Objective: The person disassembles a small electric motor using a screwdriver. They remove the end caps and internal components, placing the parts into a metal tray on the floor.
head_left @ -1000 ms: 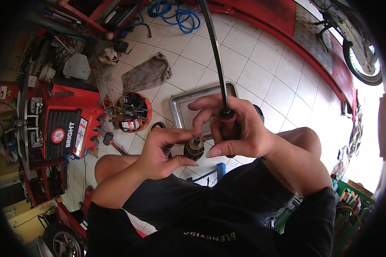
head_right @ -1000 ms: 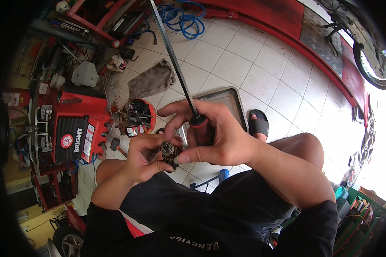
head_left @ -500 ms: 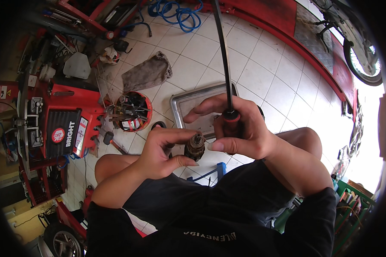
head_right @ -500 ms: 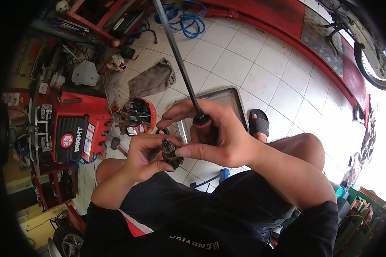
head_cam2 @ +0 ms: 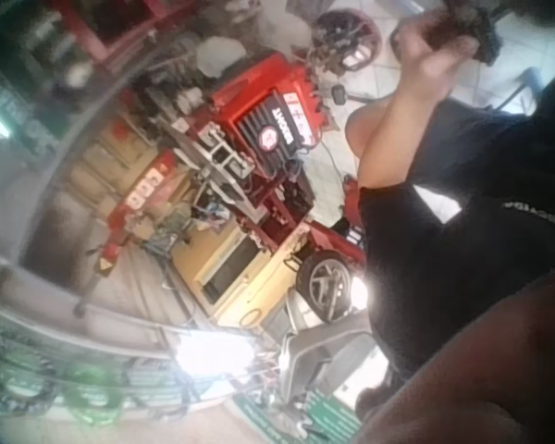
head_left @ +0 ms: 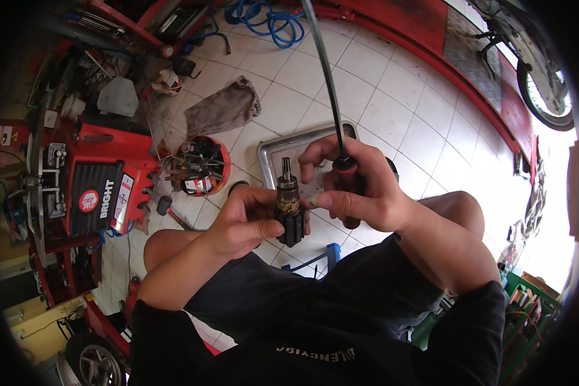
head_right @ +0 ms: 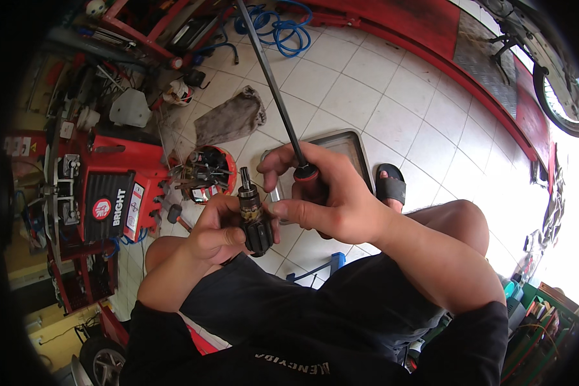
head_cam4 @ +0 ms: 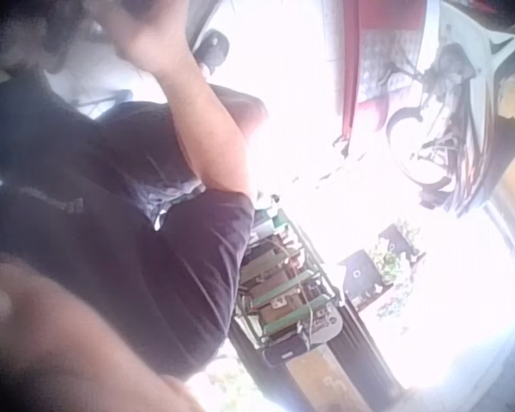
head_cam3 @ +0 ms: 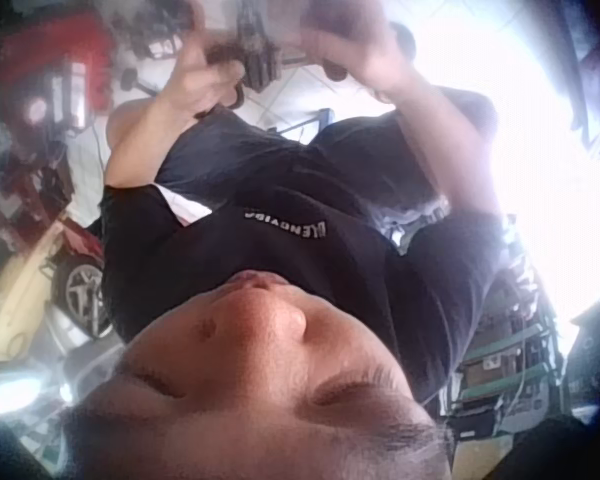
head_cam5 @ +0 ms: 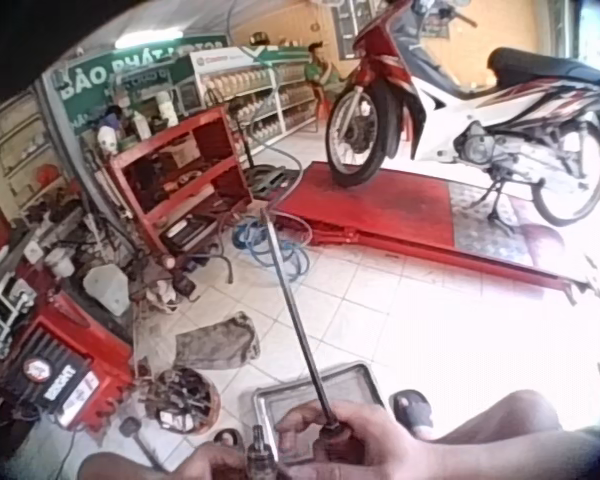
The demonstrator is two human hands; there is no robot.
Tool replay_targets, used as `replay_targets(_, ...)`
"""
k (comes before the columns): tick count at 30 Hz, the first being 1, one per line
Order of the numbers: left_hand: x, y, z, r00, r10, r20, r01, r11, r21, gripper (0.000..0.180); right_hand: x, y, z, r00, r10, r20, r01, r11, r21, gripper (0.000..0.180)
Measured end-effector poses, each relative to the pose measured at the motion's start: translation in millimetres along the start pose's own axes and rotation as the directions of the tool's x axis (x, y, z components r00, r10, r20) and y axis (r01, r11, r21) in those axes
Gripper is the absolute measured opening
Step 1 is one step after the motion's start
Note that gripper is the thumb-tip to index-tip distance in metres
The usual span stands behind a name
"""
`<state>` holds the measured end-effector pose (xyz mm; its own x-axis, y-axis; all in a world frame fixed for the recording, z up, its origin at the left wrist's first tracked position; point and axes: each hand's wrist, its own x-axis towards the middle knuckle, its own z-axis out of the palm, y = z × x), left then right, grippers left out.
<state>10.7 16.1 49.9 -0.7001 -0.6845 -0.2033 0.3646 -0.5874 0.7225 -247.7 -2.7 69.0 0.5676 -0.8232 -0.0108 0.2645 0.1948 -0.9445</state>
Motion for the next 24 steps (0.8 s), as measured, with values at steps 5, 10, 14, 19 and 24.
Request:
replay_targets(5, 0, -6, -3, 0.995, -0.005, 0.097, 0.017, 0.992, -0.128, 0.043, 5, -2, 12, 0.98, 0.199, -0.018, -0.193, 0.965, 0.175, 0.06)
replay_targets(10, 2, -6, 1, 0.991, -0.017, 0.13, 0.031, 0.994, -0.102, 0.042, 6, 3, 13, 0.977, 0.211, 0.04, -0.214, 0.951, 0.223, 0.065)
replay_targets(14, 1, -6, 0, 0.991, -0.029, 0.133, 0.045, 0.991, -0.124, 0.043, 8, 8, 14, 0.984, 0.172, 0.056, -0.179, 0.969, 0.171, 0.067)
replay_targets(19, -1, -6, -2, 0.988, -0.039, 0.15, 0.061, 0.988, -0.145, 0.043, 8, 6, 14, 0.977, 0.194, 0.088, -0.208, 0.959, 0.19, 0.066)
replay_targets(24, -1, -8, -4, 0.985, -0.05, 0.167, 0.078, 0.983, -0.166, 0.044, 7, 11, 18, 0.984, 0.164, 0.072, -0.178, 0.948, 0.265, 0.063)
